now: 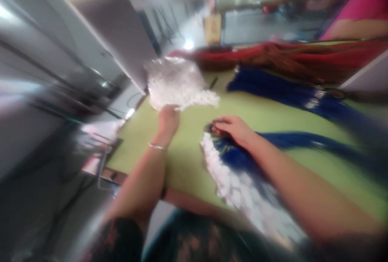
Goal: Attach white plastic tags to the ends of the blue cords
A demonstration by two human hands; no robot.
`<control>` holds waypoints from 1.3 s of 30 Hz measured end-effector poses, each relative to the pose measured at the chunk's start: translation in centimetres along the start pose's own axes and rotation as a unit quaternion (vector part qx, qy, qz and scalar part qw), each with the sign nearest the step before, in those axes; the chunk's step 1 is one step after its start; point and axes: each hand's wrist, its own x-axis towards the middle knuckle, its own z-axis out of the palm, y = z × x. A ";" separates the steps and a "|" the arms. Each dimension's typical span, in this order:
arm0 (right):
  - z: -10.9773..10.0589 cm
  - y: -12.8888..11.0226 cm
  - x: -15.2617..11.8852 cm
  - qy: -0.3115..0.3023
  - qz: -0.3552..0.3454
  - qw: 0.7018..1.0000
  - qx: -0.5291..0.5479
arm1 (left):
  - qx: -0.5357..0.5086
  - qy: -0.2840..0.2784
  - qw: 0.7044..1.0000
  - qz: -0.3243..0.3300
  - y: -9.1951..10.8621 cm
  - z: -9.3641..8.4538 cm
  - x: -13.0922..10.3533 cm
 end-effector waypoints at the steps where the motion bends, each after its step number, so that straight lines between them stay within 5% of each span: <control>1: 0.0 0.0 0.0 -0.006 0.005 1.000 -0.003 | 0.036 0.006 0.999 -0.007 -0.6 0.4 0.7; 11: 0.8 -0.9 -0.6 0.065 -0.041 0.980 -0.183 | 0.113 -0.021 0.993 -0.013 -1.3 1.7 1.9; 14: 0.9 -1.0 -0.5 0.092 -0.069 0.966 -0.230 | 0.053 0.000 0.998 -0.031 -1.9 1.4 1.9; 17: 0.8 -1.0 -0.3 0.103 -0.097 0.955 -0.262 | -0.117 0.016 0.988 -0.097 -1.3 0.9 0.8; 19: 0.8 -0.9 -0.3 0.104 -0.116 0.950 -0.270 | -0.291 -0.032 0.944 -0.155 0.2 0.7 -0.7; 22: 0.8 -0.8 -0.4 0.113 -0.143 0.945 -0.273 | -0.499 -0.155 0.827 -0.207 3.2 0.7 -3.1; 25: 1.0 -0.7 -0.5 0.131 -0.165 0.936 -0.282 | -0.596 -0.212 0.740 -0.229 5.7 1.0 -4.6; 28: 1.2 -0.6 -0.7 0.142 -0.180 0.927 -0.297 | -0.624 -0.246 0.700 -0.245 6.5 1.3 -4.9; 32: 1.5 -0.4 -0.7 0.142 -0.185 0.921 -0.312 | -0.618 -0.261 0.699 -0.246 6.1 1.7 -4.9; 39: 1.3 0.1 -0.8 0.122 -0.186 0.899 -0.378 | -0.564 -0.276 0.746 -0.220 5.7 2.5 -5.1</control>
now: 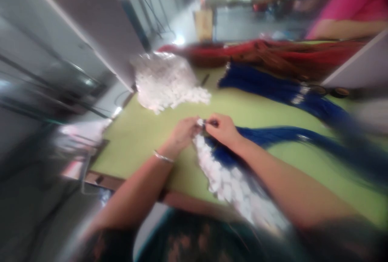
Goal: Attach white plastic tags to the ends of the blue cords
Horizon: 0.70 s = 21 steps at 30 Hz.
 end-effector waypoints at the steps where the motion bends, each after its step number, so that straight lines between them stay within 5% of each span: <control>1: 0.0 0.0 -0.1 -0.008 -0.007 1.000 -0.016 | 0.016 0.007 1.000 0.003 -0.1 0.0 0.1; 9: -0.2 -0.9 -0.3 -0.033 -0.024 0.990 -0.138 | 0.125 0.055 0.989 0.060 -0.4 -0.3 -0.2; 12: -0.3 -0.9 -0.1 -0.033 -0.020 0.988 -0.147 | 0.162 0.015 0.984 0.067 0.2 -0.3 -0.7; 15: -0.3 -0.5 0.0 -0.027 -0.016 0.992 -0.125 | 0.180 -0.022 0.980 0.077 0.4 -0.3 -1.0; 21: -0.6 0.2 0.4 -0.044 0.032 0.998 -0.027 | 0.135 -0.006 0.989 0.064 -0.1 -0.5 -0.5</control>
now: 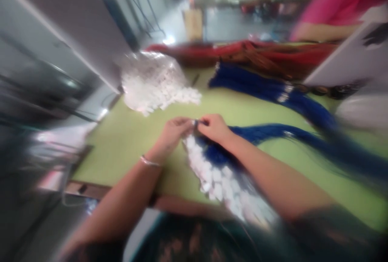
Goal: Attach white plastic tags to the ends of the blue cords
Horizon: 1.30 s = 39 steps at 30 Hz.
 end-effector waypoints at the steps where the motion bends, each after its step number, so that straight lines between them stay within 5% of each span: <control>1: 0.0 0.0 0.0 -0.007 0.002 1.000 0.000 | -0.003 0.002 1.000 0.000 -0.1 0.0 0.0; 9: -0.4 -0.3 0.1 -0.020 0.037 0.992 0.122 | 0.039 -0.030 0.999 0.010 0.5 0.2 -0.5; 14: -0.6 0.2 0.5 0.038 0.162 0.932 0.321 | 0.200 -0.213 0.954 0.062 2.6 -2.0 -1.1; 15: -0.5 0.3 0.5 0.038 0.170 0.924 0.341 | 0.240 -0.208 0.945 0.079 2.7 -2.9 -0.8; 17: -0.3 0.5 0.6 0.028 0.165 0.918 0.360 | 0.324 -0.051 0.937 0.119 2.6 -5.1 0.5; 18: -0.3 0.6 0.6 0.019 0.159 0.918 0.362 | 0.369 0.095 0.915 0.132 2.4 -6.3 1.4; 19: -0.2 0.6 0.5 0.011 0.153 0.919 0.362 | 0.416 0.218 0.872 0.137 2.0 -7.6 2.3; 20: -0.2 0.5 0.5 0.005 0.147 0.920 0.362 | 0.462 0.273 0.832 0.140 1.6 -8.8 3.3; 24: -0.2 0.1 0.4 -0.001 0.140 0.927 0.347 | 0.569 0.272 0.765 0.131 0.1 -11.9 5.9; 29: -0.1 -0.2 0.3 0.002 0.130 0.938 0.323 | 0.606 0.230 0.746 0.151 -0.4 -11.5 5.6; 35: -0.3 -0.4 0.1 -0.015 0.118 0.949 0.291 | 0.549 0.157 0.794 0.206 -0.4 -9.9 4.4; 39: -0.5 -0.4 0.0 -0.011 0.118 0.945 0.303 | 0.488 0.202 0.823 0.208 -0.3 -10.2 3.8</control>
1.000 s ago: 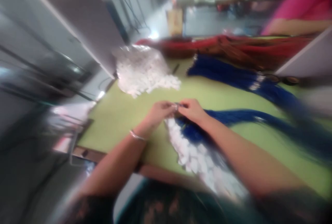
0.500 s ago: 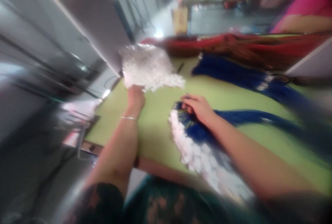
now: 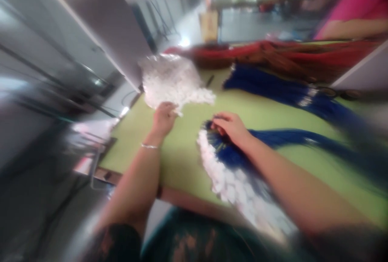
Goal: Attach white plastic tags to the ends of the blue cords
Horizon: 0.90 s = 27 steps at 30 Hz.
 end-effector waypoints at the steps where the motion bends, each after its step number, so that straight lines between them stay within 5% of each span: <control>1: 0.0 0.0 0.0 -0.002 -0.003 1.000 0.002 | -0.001 0.017 1.000 -0.014 0.0 -0.2 0.0; 5: 0.0 0.1 0.0 -0.001 -0.007 1.000 -0.003 | 0.038 0.035 0.999 -0.006 0.8 -0.3 -0.2; 12: 0.2 -0.2 0.0 0.025 -0.017 0.996 -0.081 | 0.207 -0.094 0.974 -0.023 4.1 0.4 0.2; 18: 0.2 -0.5 0.0 0.026 -0.038 0.991 -0.129 | 0.219 -0.134 0.966 0.019 3.8 0.0 0.4; 21: 0.2 0.1 0.2 0.025 -0.041 0.995 -0.087 | 0.123 -0.061 0.990 0.018 3.3 0.2 0.0; 23: 0.2 0.4 0.3 0.020 -0.029 0.999 -0.041 | -0.006 -0.007 0.999 -0.051 3.5 0.3 -0.2; 25: 0.2 0.5 0.3 0.011 -0.014 1.000 -0.001 | -0.175 0.002 0.973 -0.150 4.2 0.3 -0.6; 27: 0.2 0.2 0.2 0.004 -0.006 1.000 0.014 | -0.345 -0.033 0.911 -0.226 5.4 0.2 -1.1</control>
